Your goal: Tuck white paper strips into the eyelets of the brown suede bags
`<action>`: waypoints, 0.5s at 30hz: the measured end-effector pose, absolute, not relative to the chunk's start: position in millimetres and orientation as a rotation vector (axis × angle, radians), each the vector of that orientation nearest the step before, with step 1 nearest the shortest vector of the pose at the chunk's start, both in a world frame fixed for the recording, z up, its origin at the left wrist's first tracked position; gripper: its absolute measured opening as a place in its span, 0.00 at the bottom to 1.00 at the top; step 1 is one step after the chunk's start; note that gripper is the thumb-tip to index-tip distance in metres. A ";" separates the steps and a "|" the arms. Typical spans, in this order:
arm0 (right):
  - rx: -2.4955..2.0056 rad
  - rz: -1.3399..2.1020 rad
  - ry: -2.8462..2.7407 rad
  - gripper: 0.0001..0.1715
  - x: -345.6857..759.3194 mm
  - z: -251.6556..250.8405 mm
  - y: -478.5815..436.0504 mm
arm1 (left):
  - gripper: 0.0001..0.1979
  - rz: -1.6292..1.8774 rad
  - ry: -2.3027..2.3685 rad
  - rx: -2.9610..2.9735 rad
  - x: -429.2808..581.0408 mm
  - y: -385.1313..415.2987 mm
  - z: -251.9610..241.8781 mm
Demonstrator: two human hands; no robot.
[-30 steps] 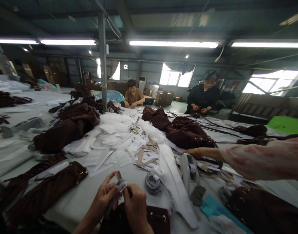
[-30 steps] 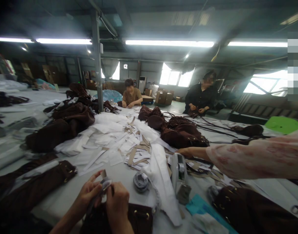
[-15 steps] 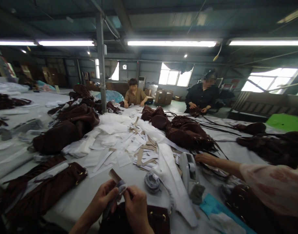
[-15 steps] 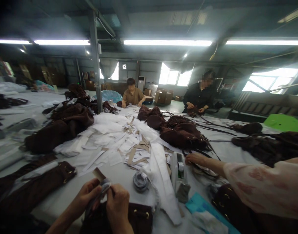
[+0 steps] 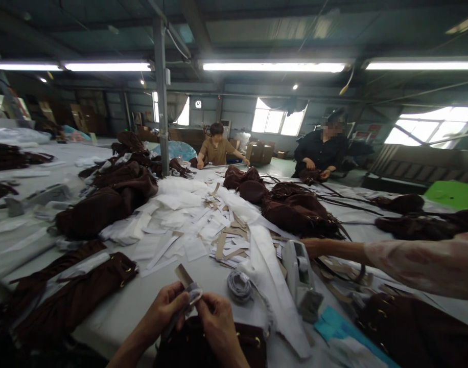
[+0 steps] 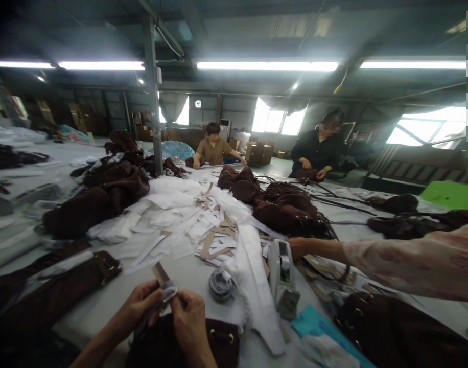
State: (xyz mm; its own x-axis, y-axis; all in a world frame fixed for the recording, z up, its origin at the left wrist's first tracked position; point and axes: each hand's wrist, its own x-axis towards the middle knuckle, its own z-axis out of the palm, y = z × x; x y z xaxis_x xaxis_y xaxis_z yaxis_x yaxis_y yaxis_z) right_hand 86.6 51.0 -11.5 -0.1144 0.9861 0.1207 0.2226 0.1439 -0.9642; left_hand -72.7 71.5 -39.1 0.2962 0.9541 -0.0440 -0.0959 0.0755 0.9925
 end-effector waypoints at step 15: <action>-1.179 1.292 -1.412 0.17 88.2 -20.7 50.5 | 0.18 1.008 0.918 1.168 -70.7 76.8 -36.9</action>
